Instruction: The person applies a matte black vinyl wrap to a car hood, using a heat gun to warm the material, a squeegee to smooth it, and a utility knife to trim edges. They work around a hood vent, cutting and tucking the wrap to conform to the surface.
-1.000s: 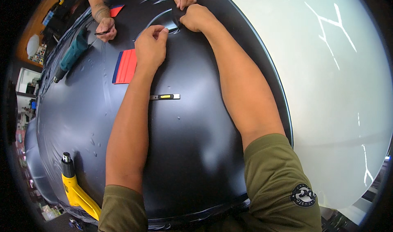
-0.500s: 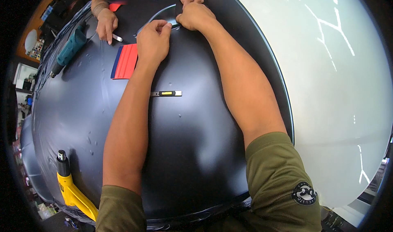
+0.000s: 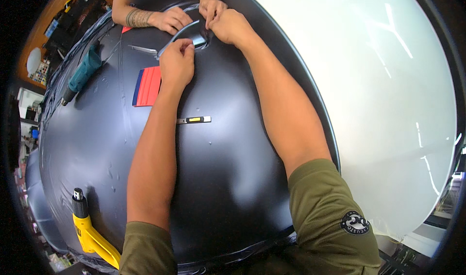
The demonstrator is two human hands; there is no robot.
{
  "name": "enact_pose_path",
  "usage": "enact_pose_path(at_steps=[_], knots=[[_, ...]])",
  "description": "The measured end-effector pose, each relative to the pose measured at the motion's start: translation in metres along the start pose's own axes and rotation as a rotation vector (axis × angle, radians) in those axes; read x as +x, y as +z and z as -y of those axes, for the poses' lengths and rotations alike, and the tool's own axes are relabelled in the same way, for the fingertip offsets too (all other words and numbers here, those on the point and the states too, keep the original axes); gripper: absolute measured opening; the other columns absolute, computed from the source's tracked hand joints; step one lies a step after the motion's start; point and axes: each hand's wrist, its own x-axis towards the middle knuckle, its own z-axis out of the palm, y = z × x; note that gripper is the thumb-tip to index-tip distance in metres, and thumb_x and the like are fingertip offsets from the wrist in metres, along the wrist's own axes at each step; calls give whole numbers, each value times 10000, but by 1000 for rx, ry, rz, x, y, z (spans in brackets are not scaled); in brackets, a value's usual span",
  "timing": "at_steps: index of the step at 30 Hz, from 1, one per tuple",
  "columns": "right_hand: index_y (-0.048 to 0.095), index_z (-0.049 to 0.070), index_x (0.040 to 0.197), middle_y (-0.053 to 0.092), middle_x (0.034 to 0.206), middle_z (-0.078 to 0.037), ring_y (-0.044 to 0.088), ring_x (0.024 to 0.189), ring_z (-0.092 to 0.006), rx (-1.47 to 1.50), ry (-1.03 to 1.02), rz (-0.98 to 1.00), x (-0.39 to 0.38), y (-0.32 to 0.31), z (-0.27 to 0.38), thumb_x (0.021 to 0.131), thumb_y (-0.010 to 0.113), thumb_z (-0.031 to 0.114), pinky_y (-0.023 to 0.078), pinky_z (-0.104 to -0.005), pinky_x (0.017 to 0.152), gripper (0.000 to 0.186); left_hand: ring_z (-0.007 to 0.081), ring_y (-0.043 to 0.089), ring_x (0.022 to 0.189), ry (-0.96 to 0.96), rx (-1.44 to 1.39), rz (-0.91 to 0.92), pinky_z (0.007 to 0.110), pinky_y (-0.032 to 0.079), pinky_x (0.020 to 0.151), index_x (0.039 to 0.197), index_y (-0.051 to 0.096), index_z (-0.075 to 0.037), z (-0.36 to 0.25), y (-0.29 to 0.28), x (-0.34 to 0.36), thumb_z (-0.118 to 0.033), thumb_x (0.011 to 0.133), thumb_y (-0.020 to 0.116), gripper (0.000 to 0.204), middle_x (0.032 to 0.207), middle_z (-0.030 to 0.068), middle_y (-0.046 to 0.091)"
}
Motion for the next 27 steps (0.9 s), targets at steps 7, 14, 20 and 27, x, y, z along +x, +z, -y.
enact_pose_path(at_steps=[7, 14, 20, 27], knots=[[664, 10, 971, 635, 799, -75, 605, 713, -149, 69, -108, 295, -82, -23, 55, 891, 568, 168, 481, -296, 623, 201, 92, 580, 707, -478, -646, 51, 227, 475, 627, 1097, 668, 14, 12, -33, 24, -100, 926, 586, 222, 880, 55, 680], [675, -25, 1009, 684, 975, -227, 647, 967, -388, -251, -294, 296, -115, 24, 93, 927, 594, 297, 499, -461, 864, 341, 102, 578, 683, -454, -943, -450, 238, 471, 597, 1100, 655, -26, 50, -133, 62, -136, 938, 599, 204, 862, 42, 669], [665, -35, 1034, 656, 1090, -248, 646, 1049, -354, -690, -202, 255, -99, 138, 165, 901, 571, 364, 535, -458, 830, 431, 84, 581, 711, -219, -880, -521, 224, 459, 606, 1064, 676, -50, 10, -145, 69, -140, 945, 618, 159, 861, 23, 668], [638, -18, 993, 688, 949, -235, 683, 866, -379, -252, -203, 77, -91, 70, 112, 838, 637, 195, 542, -464, 747, 263, 62, 565, 727, -74, -647, -369, 194, 441, 644, 1049, 692, -8, -22, -151, 61, -138, 928, 646, 184, 846, 15, 652]])
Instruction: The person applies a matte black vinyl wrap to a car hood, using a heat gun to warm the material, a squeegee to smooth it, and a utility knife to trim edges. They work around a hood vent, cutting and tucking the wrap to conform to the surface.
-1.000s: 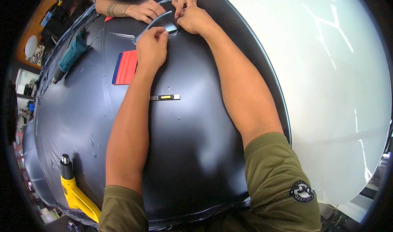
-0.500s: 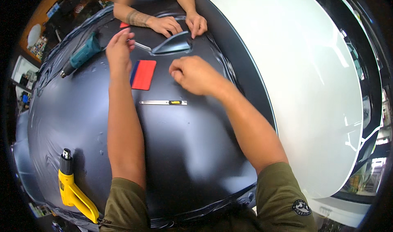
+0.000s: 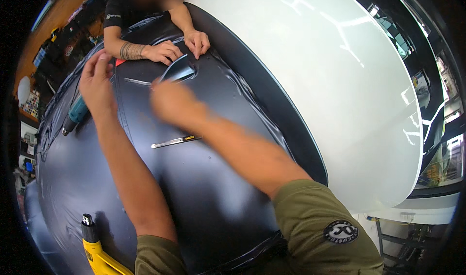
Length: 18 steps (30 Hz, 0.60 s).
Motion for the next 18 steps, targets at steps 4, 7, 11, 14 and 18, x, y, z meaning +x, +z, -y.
enact_pose_path(at_steps=[4, 7, 11, 14, 18], knots=[[531, -87, 1085, 674, 960, -270, 679, 949, -383, 446, 572, -395, -16, -69, -133, 848, 650, 191, 549, -431, 780, 384, 123, 585, 733, 48, 416, 310, 263, 470, 685, 1031, 701, -12, 40, 36, -25, -133, 890, 660, 190, 820, 51, 669], [466, -126, 1161, 665, 938, -306, 709, 735, -346, 305, 599, -198, 5, -62, -113, 873, 563, 134, 566, -395, 636, 400, 147, 641, 767, 122, 643, 508, 291, 495, 705, 1019, 689, -11, 76, 43, -43, -123, 894, 643, 174, 842, 102, 694], [434, -159, 1203, 677, 838, -287, 696, 578, -303, 324, 627, -41, 32, -54, -125, 857, 531, 94, 556, -361, 528, 440, 139, 631, 763, 50, 580, 398, 285, 492, 710, 1022, 690, -23, 96, 48, -59, -142, 898, 652, 176, 836, 82, 690], [438, -159, 1216, 683, 778, -246, 685, 563, -284, 237, 585, 108, 46, -56, -127, 838, 535, 103, 535, -351, 498, 470, 120, 605, 742, -73, 571, 305, 273, 482, 703, 1034, 694, -35, 100, 49, -63, -165, 899, 663, 190, 802, 50, 667], [430, -183, 1187, 670, 713, -219, 665, 539, -283, 103, 444, 126, 51, -56, -124, 822, 481, 95, 508, -371, 464, 462, 115, 598, 719, -111, 520, 286, 275, 490, 672, 1023, 695, -5, 107, 52, -64, -197, 889, 689, 234, 794, 49, 659]])
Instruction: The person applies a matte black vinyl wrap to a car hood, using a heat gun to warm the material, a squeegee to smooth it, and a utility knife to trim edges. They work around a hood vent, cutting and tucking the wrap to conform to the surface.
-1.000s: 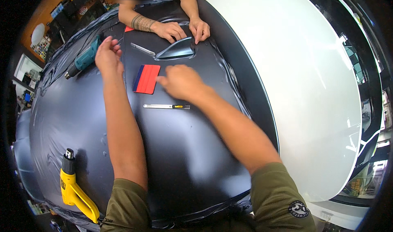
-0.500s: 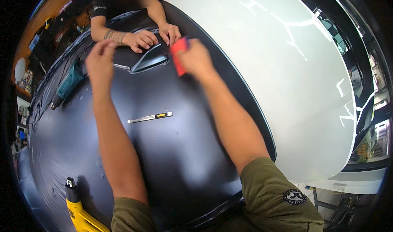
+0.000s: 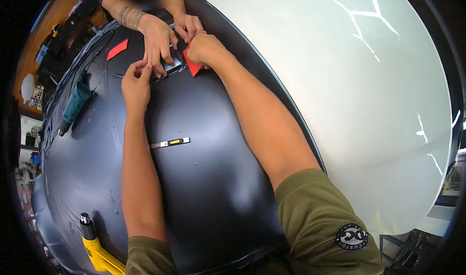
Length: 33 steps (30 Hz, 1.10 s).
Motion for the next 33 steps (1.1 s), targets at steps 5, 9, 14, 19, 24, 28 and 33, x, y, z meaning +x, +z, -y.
enact_pose_path(at_steps=[5, 9, 14, 19, 24, 28, 33], knots=[[542, -156, 1095, 667, 697, -211, 654, 518, -275, 63, -38, 49, 7, 6, -6, 822, 493, 103, 509, -358, 464, 380, 112, 596, 755, -8, -82, -20, 265, 483, 709, 1041, 690, 7, 4, 2, -1, -200, 895, 690, 253, 831, 38, 659], [652, -92, 873, 657, 654, -197, 650, 503, -267, 130, 30, -9, 8, -2, -7, 825, 503, 116, 518, -354, 479, 260, 117, 589, 810, -36, -255, -56, 248, 473, 766, 1061, 673, 28, 14, -6, -4, -160, 912, 670, 240, 899, 47, 655], [711, -41, 936, 703, 792, -199, 706, 706, -294, -150, -30, 115, 21, 3, -3, 798, 600, 104, 561, -396, 625, 229, 109, 577, 812, -93, -408, -112, 239, 473, 762, 1082, 658, 28, 12, -6, -5, -122, 919, 648, 221, 920, 48, 638], [582, -149, 968, 665, 695, -243, 681, 582, -311, -137, -219, 123, 4, -6, -7, 793, 495, 80, 522, -390, 491, 301, 96, 557, 765, -72, -340, -156, 229, 451, 691, 1076, 661, 14, 17, -3, -3, -125, 916, 643, 213, 858, 27, 628], [587, -129, 1065, 690, 718, -208, 696, 581, -274, 70, 55, 199, -3, -2, -7, 813, 570, 76, 548, -376, 531, 325, 93, 555, 725, -81, -272, -103, 237, 450, 675, 1064, 668, 9, 17, 0, -4, -117, 902, 636, 207, 821, 26, 633], [369, -179, 1262, 684, 720, -220, 690, 576, -259, 121, 153, 73, -32, 5, 10, 820, 624, 120, 547, -352, 532, 590, 95, 568, 723, -77, -282, -138, 244, 456, 660, 1023, 680, 13, 17, 4, -2, -118, 889, 647, 190, 808, 26, 639], [371, -170, 1236, 686, 791, -249, 684, 553, -262, 340, 231, 54, -23, 22, -3, 833, 621, 94, 556, -359, 524, 542, 101, 579, 752, -161, -405, -158, 229, 462, 686, 1023, 668, 28, 13, 10, 3, -109, 896, 653, 187, 858, 41, 651]])
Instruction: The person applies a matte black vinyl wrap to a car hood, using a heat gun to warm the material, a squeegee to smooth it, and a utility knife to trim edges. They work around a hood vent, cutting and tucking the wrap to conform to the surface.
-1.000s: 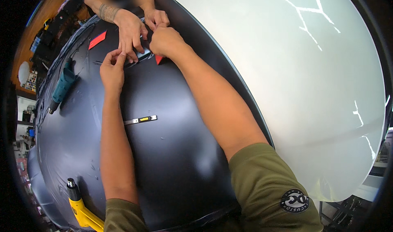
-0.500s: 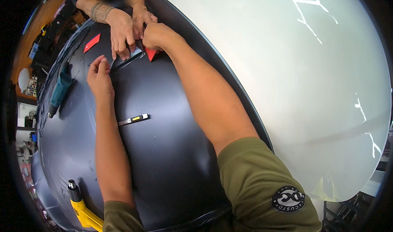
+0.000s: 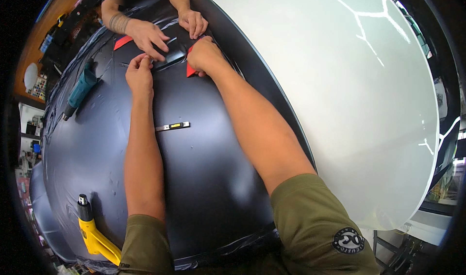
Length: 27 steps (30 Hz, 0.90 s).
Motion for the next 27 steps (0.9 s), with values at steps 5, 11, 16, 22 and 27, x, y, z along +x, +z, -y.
enact_pose_path(at_steps=[5, 11, 16, 22, 27], knots=[[347, -162, 1227, 680, 842, -258, 679, 541, -283, 157, 77, -29, -28, 10, 11, 853, 595, 53, 560, -362, 493, 498, 100, 593, 746, -73, -139, 6, 219, 457, 675, 1025, 672, 10, -3, -13, 2, -96, 892, 643, 173, 848, 36, 651], [499, -96, 1075, 661, 841, -232, 683, 601, -295, 631, 64, 135, -13, 11, -3, 892, 522, 23, 563, -393, 468, 220, 104, 595, 756, -84, -79, 99, 225, 456, 686, 1048, 673, 3, -5, -8, 6, -92, 888, 637, 190, 855, 34, 652], [593, -16, 1035, 672, 936, -211, 674, 870, -356, -277, -455, -391, -23, -31, -19, 859, 614, 112, 545, -459, 771, 219, 146, 623, 799, 71, 210, 209, 256, 473, 740, 1058, 684, 4, -8, -15, 4, -78, 885, 630, 199, 898, 56, 677], [717, 137, 970, 644, 997, -46, 570, 1050, -257, -896, -1009, -319, -30, -10, -35, 816, 615, 103, 399, -491, 1000, 188, 285, 640, 884, 530, 631, 380, 372, 497, 810, 1003, 693, -27, -22, -4, -12, -71, 882, 618, 149, 941, 148, 687], [720, 128, 993, 630, 1062, -47, 541, 1103, -260, -708, -947, -498, -20, 11, -52, 822, 600, 93, 324, -541, 1074, 212, 356, 610, 929, 678, 748, 498, 430, 485, 835, 962, 685, -8, -29, 0, -22, -27, 864, 602, 130, 946, 160, 671]])
